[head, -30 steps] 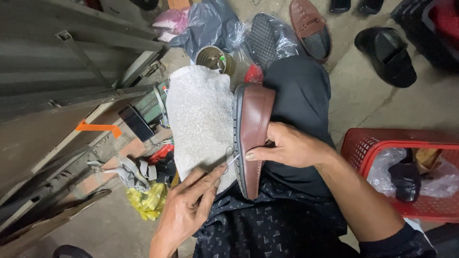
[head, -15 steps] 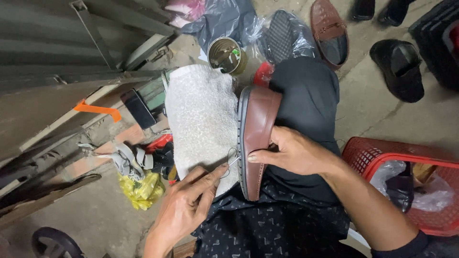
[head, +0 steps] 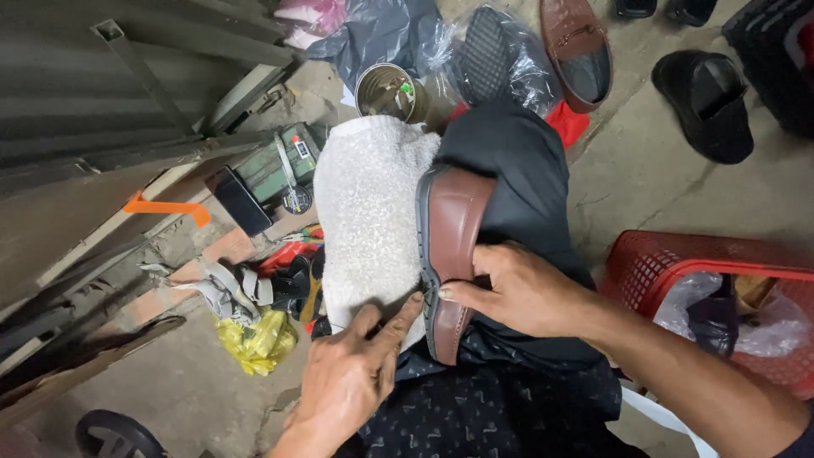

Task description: The person is sewing the sole of a brown shoe using a needle and thread. They repeatedly push the needle through the sole and pull the thread tight to secure the stitches.

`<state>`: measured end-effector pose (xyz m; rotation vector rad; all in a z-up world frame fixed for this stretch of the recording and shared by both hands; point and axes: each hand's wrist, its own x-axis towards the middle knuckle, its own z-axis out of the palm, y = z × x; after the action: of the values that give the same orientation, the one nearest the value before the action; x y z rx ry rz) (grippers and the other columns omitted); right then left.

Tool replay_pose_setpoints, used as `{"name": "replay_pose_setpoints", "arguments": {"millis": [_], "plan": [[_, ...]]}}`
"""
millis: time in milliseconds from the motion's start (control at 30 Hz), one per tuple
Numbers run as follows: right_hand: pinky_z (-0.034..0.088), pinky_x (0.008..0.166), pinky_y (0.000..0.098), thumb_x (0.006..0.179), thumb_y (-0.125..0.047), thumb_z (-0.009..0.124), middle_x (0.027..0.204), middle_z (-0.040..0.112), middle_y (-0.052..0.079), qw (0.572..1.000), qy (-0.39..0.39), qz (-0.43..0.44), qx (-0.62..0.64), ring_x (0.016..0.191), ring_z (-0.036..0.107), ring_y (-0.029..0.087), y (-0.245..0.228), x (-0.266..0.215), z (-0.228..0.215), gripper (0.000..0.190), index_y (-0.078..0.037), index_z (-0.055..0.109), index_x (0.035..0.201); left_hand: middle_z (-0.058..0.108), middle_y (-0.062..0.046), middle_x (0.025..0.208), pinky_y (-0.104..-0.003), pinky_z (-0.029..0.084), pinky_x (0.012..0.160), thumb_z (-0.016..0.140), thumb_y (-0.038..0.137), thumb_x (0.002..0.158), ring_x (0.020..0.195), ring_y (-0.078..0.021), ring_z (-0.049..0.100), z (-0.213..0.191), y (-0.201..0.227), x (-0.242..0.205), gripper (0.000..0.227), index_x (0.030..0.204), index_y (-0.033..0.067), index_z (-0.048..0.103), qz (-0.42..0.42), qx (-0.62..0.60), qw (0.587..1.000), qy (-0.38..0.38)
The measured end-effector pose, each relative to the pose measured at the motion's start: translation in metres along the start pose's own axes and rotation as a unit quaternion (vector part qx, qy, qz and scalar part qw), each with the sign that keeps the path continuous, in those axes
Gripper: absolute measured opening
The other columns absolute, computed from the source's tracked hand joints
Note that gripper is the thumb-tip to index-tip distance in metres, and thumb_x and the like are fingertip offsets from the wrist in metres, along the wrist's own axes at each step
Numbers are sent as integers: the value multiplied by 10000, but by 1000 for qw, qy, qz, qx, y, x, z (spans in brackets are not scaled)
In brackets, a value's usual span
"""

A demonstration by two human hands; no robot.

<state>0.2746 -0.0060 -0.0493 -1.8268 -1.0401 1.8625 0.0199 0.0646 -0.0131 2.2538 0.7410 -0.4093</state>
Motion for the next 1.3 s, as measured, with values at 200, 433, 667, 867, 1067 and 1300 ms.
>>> {"name": "replay_pose_setpoints", "arguments": {"millis": [200,433,667,867,1067,1300], "plan": [[438,611,352,952,-447,675,670,623,-21,999,21,-28,-39,605,533,126,16,8,2,369,-130,619,771,590,-66,1189,-459,615,433,616,185,872,563,-251,667,20,15,1,703,1544,325,462,-25,172,983,59],[385,572,329,1028,-357,620,651,477,-64,995,10,-99,-6,606,424,82,15,10,-2,391,-129,565,715,591,-47,1160,-423,568,358,599,235,915,503,-219,660,25,23,8,636,1531,334,475,-26,190,977,94],[355,547,336,1021,-320,662,657,438,-86,992,21,-126,1,626,399,62,24,19,0,436,-127,515,659,605,-63,1185,-425,562,386,624,245,894,523,-244,662,34,24,14,616,1500,304,526,-18,187,973,137],[366,550,325,1023,-320,650,680,430,-94,990,20,-142,1,650,394,55,28,23,-1,418,-117,545,672,600,-43,1149,-432,519,343,596,271,920,480,-248,631,39,27,19,587,1501,315,522,-39,177,974,136],[359,541,336,1025,-325,651,659,421,-79,991,33,-132,-6,625,391,66,23,21,0,455,-117,488,654,587,-59,1066,-493,507,367,644,300,897,519,-316,606,50,23,30,577,1467,271,565,-26,173,973,150],[342,552,301,1041,-326,623,662,397,-65,969,27,-247,2,606,402,64,6,9,-8,459,-132,474,653,681,-7,976,-398,602,519,592,14,916,535,-182,567,-5,12,21,523,1414,171,626,27,-22,990,136]]}}
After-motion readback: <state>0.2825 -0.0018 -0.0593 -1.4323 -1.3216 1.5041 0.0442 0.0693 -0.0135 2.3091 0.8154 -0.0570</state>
